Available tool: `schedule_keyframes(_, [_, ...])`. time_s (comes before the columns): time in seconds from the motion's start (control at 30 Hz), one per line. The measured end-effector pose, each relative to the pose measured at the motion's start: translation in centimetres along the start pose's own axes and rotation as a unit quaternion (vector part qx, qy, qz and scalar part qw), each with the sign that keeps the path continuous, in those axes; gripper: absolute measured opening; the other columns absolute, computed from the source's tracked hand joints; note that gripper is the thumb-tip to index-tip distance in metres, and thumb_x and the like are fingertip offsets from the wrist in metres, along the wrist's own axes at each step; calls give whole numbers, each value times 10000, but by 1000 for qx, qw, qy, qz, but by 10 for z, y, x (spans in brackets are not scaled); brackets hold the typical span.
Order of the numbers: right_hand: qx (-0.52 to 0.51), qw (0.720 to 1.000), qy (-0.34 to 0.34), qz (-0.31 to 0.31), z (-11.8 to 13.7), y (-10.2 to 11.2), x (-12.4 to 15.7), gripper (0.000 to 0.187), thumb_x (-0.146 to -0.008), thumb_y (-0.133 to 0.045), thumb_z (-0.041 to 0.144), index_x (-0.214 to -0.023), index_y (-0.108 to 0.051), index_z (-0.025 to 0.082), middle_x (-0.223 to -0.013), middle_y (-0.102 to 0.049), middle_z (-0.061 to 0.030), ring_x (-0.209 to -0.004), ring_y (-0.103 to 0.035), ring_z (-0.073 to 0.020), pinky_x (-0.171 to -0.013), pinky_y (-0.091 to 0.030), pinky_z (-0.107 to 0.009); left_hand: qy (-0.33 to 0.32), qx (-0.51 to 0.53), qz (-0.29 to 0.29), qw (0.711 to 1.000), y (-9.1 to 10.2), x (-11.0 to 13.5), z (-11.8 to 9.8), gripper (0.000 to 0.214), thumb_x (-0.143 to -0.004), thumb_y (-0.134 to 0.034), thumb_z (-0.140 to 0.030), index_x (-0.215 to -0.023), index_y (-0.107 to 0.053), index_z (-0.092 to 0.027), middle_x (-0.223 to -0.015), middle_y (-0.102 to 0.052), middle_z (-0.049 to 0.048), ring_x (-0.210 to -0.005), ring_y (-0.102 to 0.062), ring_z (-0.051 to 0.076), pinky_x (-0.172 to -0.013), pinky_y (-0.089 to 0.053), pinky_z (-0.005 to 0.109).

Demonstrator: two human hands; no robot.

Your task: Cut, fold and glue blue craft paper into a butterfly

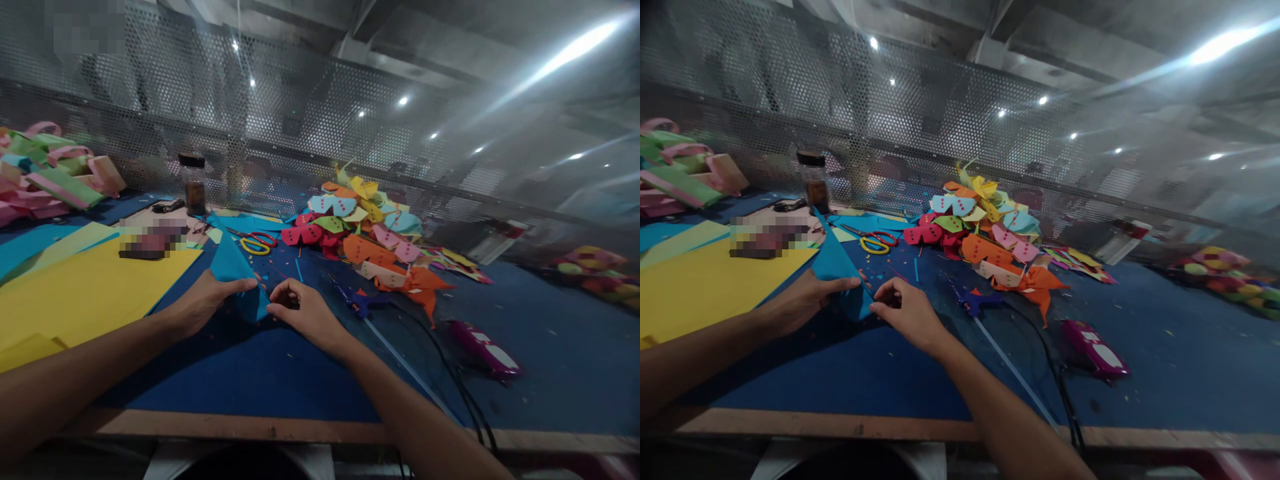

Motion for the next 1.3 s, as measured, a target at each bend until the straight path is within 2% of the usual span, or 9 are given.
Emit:
schedule_keyframes(0.23, [19,1000,10,-7,1,1,1,150,-821,-748,257,-889,-623,209,-796,-664,19,-755,-645,-151,-730,-503,-293,-1,-10,-20,1000,-1,2,-4,322,-621,-926,-385,-823,-784,-179,-794,-785,60,-646,-687,217,-602,-540,310])
schedule_keyframes(0.47, [18,999,27,-6,3,1,1,160,-822,-748,284,-888,-621,211,-791,-655,28,-739,-633,-151,-717,-495,-290,-5,-6,-7,1000,-2,2,-5,351,-639,-920,-411,-855,-778,-173,-854,-782,58,-687,-683,199,-642,-553,309])
schedule_keyframes(0.63, [23,999,38,-2,6,0,2,127,-839,-728,275,-876,-624,211,-783,-652,30,-721,-618,-145,-711,-485,-289,-5,-7,-15,1000,-2,3,-6,337,-629,-929,-400,-815,-764,-173,-754,-754,31,-615,-652,175,-568,-521,279])
schedule_keyframes(0.9, [44,998,33,-9,5,1,1,105,-828,-732,265,-851,-646,210,-796,-676,17,-731,-620,-144,-710,-487,-280,4,3,-10,1000,-2,2,-3,384,-616,-928,-408,-888,-788,-176,-874,-796,63,-745,-716,231,-706,-582,352])
schedule_keyframes(1.17, [71,997,23,-14,5,1,1,90,-836,-720,271,-846,-661,204,-779,-679,10,-724,-611,-145,-693,-477,-272,10,12,2,1000,-2,2,-2,425,-625,-920,-399,-952,-787,-162,-951,-798,86,-823,-730,262,-745,-590,366])
schedule_keyframes(1.3, [63,997,30,-15,5,1,1,79,-846,-722,255,-843,-666,199,-781,-683,11,-718,-615,-141,-692,-476,-273,14,31,15,999,-2,2,0,383,-688,-889,-433,-919,-786,-146,-882,-787,73,-774,-715,231,-748,-594,353])
Point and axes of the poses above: each hand's wrist, its own x-axis away from the middle knuckle, its own y-axis out of the back of the hand, z = x × y, the point moved 6 cm from there along -x, towards the middle knuckle
